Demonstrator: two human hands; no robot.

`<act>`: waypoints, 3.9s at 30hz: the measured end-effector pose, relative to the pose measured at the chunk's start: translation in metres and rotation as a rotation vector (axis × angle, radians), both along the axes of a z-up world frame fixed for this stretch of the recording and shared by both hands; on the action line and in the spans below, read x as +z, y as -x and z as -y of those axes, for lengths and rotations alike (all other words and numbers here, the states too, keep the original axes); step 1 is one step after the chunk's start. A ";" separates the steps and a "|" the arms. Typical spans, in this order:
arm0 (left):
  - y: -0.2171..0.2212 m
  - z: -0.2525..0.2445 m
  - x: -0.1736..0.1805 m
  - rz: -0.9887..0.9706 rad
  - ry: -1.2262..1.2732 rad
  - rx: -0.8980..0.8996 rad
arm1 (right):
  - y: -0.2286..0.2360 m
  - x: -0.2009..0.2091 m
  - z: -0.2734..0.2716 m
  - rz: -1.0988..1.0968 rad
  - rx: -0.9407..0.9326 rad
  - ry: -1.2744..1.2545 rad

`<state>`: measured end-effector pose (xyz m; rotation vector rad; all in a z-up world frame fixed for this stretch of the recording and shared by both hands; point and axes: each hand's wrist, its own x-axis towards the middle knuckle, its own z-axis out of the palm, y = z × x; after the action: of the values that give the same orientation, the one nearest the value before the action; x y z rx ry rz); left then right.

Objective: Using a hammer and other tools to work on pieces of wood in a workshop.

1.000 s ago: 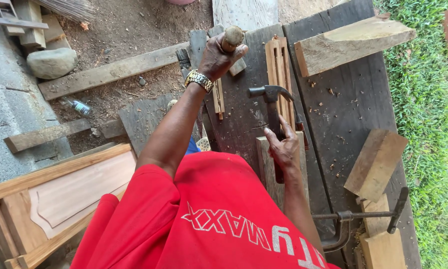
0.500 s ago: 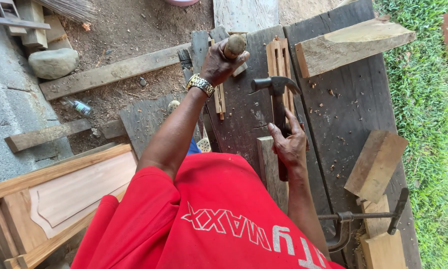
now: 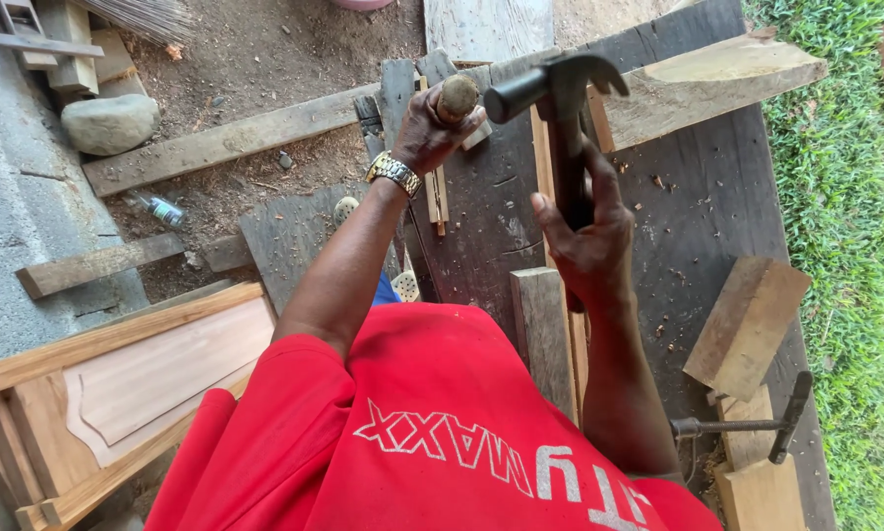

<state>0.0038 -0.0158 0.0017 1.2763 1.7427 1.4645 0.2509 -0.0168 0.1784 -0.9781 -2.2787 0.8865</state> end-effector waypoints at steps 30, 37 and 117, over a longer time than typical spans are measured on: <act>-0.001 0.005 -0.082 0.224 0.008 0.012 | 0.048 -0.015 -0.018 0.344 0.247 -0.178; 0.008 0.009 -0.062 -0.019 -0.121 -0.029 | 0.044 0.026 -0.012 0.199 0.248 -0.120; 0.019 0.046 0.008 -0.859 -0.077 0.109 | -0.054 -0.154 0.063 0.517 -0.175 0.533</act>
<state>-0.0154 -0.0622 0.0093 2.0781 2.3071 1.0978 0.3045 -0.0794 0.0246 -1.7869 -2.3435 1.3189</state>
